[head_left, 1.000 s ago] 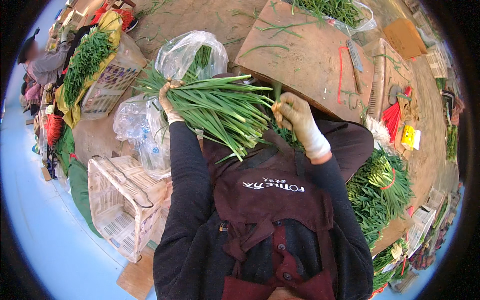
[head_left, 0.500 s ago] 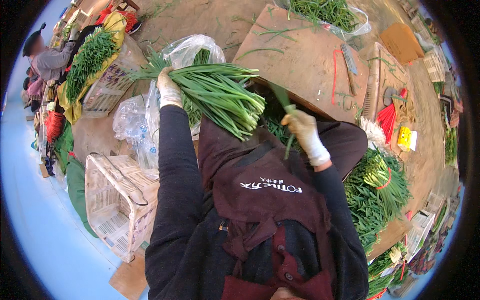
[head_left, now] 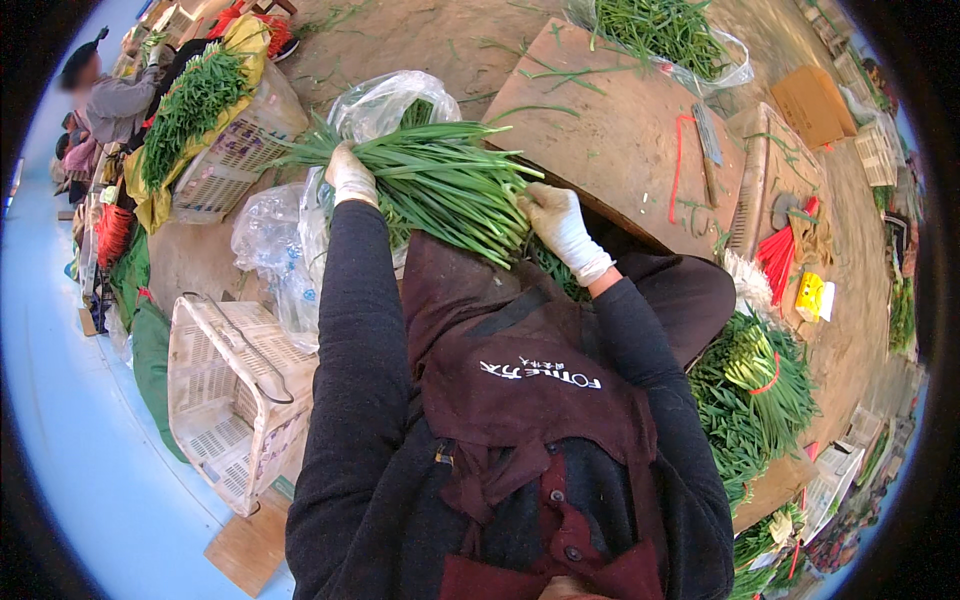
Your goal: The person gathers green onions from a plastic bag, aligns them into a neat bunch, and secures the bundle with a red rubber band. They repeat this process multiple times, placing the finished bundles on a nearby cardboard surface.
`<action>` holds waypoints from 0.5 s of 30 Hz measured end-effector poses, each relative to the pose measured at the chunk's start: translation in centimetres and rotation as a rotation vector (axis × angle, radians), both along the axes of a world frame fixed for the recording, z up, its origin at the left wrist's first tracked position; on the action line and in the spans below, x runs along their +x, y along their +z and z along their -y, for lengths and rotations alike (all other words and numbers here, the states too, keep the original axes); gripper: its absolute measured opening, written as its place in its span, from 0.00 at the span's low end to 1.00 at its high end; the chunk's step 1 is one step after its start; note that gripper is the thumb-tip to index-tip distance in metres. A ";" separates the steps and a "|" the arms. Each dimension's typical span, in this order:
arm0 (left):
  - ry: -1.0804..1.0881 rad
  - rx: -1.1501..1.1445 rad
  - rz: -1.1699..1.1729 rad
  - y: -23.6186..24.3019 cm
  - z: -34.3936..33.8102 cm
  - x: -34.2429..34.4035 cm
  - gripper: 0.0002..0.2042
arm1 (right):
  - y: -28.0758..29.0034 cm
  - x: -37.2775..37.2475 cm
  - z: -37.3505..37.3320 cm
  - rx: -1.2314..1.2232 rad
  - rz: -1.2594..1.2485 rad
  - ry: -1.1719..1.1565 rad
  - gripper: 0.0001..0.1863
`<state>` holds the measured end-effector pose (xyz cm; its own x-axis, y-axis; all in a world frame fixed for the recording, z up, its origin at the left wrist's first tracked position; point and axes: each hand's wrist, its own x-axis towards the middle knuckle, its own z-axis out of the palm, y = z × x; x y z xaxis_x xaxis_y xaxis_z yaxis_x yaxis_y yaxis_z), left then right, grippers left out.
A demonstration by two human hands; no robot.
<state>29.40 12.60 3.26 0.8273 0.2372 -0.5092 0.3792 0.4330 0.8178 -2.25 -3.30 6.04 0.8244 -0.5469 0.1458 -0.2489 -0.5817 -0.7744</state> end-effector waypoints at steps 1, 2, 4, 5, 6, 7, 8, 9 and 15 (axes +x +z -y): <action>0.009 0.012 -0.005 -0.4 -0.1 0.1 0.25 | 1.2 -0.6 0.4 0.017 -0.033 -0.043 0.14; 0.001 0.005 -0.021 -0.8 -0.3 0.1 0.25 | 2.7 -1.5 0.6 0.126 0.143 -0.070 0.13; -0.019 -0.028 -0.048 -1.7 -0.6 0.4 0.25 | 6.0 -4.3 2.1 0.842 0.091 -0.075 0.10; -0.025 -0.024 -0.052 -2.0 -0.7 0.5 0.24 | 7.5 -6.3 2.8 0.889 0.056 0.042 0.09; -0.026 -0.023 -0.072 -2.3 -0.7 0.7 0.24 | 8.4 -7.4 2.9 0.936 -0.037 0.133 0.08; -0.039 -0.035 -0.092 -2.6 -0.8 0.9 0.24 | 8.6 -7.8 2.7 0.902 -0.256 0.155 0.11; -0.059 -0.044 -0.112 -2.7 -0.7 1.1 0.23 | 8.4 -7.9 2.5 0.662 -0.248 0.266 0.18; -0.051 -0.070 -0.073 -2.9 -0.5 1.1 0.23 | 7.9 -7.5 2.2 0.391 -0.075 0.237 0.21; -0.045 0.009 -0.037 -2.0 0.0 0.9 0.24 | 2.0 -0.7 1.0 -0.302 0.068 0.126 0.16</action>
<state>30.27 12.61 1.22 0.8179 0.2045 -0.5378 0.4284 0.4076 0.8065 -2.97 -4.32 7.99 0.8657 -0.3651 0.3426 -0.1143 -0.8103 -0.5748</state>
